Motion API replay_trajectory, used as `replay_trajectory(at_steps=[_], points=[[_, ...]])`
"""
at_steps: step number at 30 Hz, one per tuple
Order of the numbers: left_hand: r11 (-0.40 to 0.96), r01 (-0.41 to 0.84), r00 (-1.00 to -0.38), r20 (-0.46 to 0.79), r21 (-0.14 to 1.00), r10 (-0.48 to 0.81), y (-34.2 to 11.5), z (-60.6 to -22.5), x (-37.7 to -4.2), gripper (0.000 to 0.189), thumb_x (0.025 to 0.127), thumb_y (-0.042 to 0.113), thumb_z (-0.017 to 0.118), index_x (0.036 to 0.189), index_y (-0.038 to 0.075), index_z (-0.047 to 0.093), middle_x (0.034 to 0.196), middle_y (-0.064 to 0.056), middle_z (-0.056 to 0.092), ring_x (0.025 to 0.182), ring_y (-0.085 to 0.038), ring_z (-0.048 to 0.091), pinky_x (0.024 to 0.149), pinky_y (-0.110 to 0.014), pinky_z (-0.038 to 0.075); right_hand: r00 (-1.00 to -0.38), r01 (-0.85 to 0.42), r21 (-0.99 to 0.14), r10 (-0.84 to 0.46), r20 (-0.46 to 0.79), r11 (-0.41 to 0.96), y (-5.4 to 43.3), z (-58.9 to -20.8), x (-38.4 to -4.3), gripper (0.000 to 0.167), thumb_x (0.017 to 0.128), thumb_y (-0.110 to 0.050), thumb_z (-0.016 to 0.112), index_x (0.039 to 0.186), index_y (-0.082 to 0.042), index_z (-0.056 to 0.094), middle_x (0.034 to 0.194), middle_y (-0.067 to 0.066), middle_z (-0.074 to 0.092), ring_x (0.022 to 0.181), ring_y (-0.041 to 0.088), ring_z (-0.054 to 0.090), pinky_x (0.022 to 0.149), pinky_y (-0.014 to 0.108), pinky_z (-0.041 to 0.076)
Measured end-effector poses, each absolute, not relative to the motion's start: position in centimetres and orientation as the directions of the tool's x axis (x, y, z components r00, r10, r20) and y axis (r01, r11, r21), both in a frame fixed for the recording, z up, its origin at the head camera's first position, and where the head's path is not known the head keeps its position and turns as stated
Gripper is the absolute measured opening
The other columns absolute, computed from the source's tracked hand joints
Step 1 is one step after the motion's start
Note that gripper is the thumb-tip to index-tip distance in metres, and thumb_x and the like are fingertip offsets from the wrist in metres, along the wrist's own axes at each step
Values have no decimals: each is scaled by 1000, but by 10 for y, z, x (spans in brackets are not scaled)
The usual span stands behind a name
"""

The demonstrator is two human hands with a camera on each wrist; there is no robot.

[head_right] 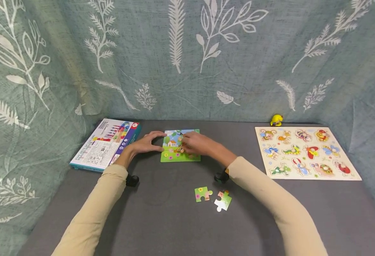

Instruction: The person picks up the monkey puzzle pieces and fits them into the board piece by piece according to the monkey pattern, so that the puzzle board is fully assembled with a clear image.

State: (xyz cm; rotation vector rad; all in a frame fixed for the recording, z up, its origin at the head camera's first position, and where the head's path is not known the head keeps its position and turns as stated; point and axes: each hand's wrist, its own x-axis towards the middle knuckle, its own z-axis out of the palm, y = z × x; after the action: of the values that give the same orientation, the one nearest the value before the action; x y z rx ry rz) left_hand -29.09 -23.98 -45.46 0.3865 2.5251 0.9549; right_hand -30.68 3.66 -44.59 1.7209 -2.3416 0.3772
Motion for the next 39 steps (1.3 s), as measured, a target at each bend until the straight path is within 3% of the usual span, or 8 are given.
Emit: replay_trajectory(at_steps=[27,39], points=[[731,88,-879,-292,677,377,-241,-453,-290,70,88,28,66,150,13,36,159,-15,20,144,-43,15,114,-65,17,-321,-945,-146,-914,248,292,24,-448,-310,9,92,-6,63,95,-1,70,88,11,62,76,19,58,68,31,49],[727,74,-880,-298,683,370,-241,-454,-290,70,88,28,66,150,13,36,159,-14,20,145,-42,14,114,-65,17,-344,-932,-179,-925,162,315,22,-445,-314,14,94,-7,60,101,1,69,96,13,63,87,23,62,78,32,53]])
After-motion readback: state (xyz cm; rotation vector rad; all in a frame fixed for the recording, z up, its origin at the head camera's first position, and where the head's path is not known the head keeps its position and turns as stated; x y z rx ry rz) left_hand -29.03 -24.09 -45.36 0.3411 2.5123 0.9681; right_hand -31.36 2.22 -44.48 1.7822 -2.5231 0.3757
